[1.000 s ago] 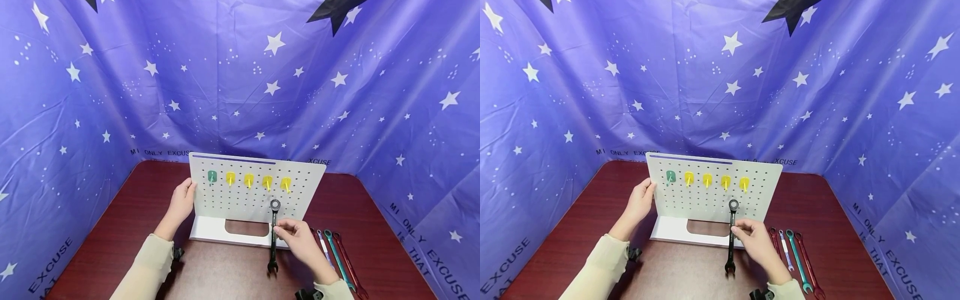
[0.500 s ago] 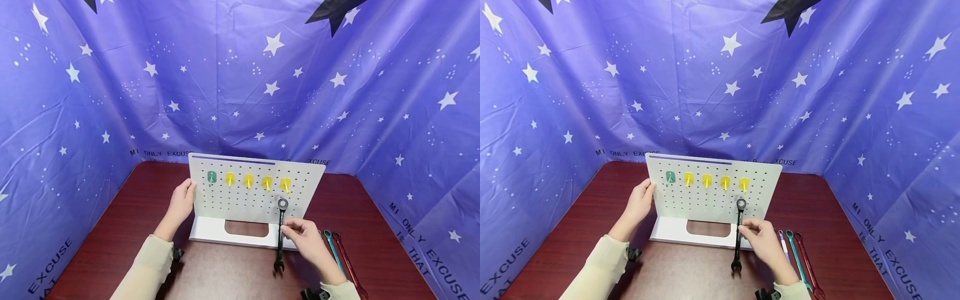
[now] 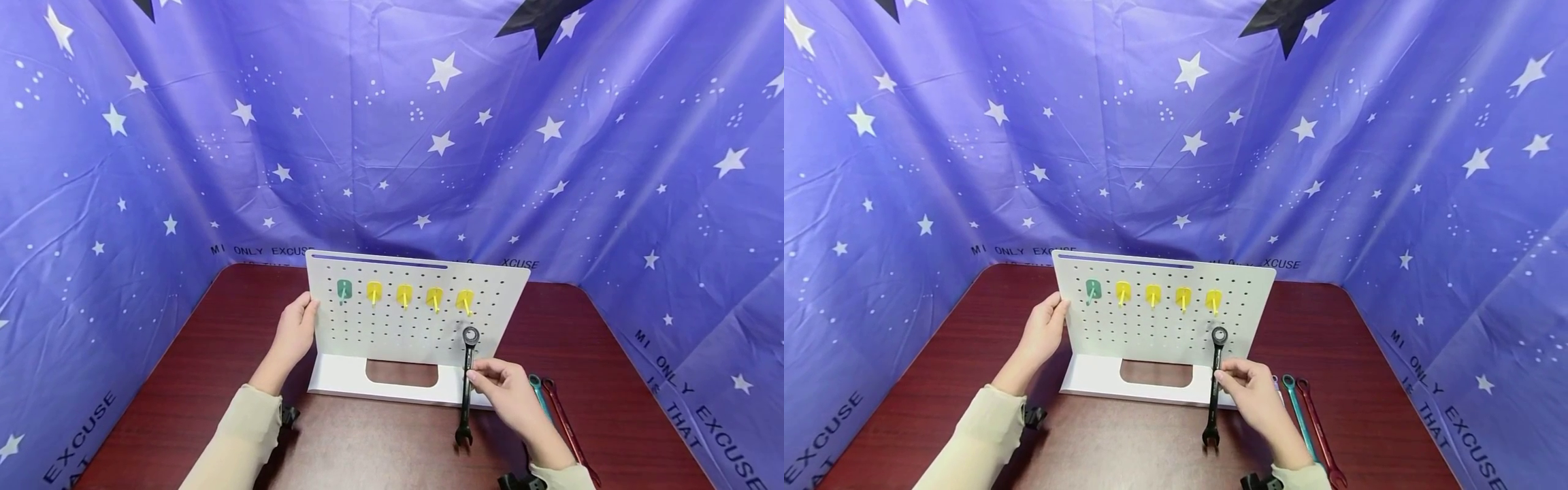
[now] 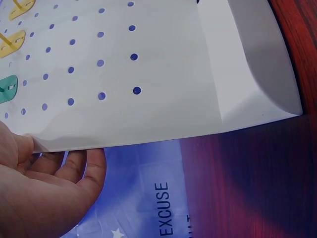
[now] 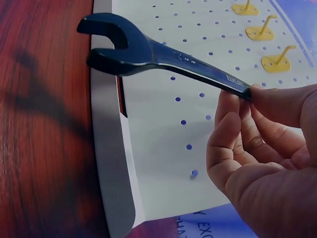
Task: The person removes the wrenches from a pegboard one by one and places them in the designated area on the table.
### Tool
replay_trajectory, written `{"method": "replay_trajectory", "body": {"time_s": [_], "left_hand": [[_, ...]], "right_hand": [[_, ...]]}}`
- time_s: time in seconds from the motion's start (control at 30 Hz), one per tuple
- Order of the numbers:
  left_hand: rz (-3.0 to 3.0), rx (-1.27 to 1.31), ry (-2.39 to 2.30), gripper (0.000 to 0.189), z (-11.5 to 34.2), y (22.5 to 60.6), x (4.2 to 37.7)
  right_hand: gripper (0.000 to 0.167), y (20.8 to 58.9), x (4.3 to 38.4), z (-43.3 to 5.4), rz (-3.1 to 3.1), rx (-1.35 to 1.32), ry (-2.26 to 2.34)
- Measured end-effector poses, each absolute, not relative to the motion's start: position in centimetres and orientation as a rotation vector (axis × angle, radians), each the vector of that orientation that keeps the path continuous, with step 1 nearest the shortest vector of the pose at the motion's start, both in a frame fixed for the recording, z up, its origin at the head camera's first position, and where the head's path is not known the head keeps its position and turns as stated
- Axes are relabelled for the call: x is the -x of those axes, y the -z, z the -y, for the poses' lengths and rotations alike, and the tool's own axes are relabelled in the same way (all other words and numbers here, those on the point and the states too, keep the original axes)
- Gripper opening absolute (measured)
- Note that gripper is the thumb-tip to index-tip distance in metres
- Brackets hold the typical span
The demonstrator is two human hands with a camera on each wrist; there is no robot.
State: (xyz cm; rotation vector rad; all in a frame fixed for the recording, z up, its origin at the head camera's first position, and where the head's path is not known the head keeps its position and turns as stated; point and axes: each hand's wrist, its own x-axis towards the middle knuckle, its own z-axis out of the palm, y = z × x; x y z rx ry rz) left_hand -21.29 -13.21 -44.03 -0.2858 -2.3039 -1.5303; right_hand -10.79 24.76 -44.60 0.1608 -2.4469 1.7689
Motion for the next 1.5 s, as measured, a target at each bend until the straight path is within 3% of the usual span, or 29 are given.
{"method": "replay_trajectory", "body": {"time_s": [1.5], "left_hand": [[2.294,0.290,1.482,0.017,13.2,44.0,21.4]], "right_hand": [[0.017,44.6,9.0,-31.2,2.523,0.026,-1.593]]}}
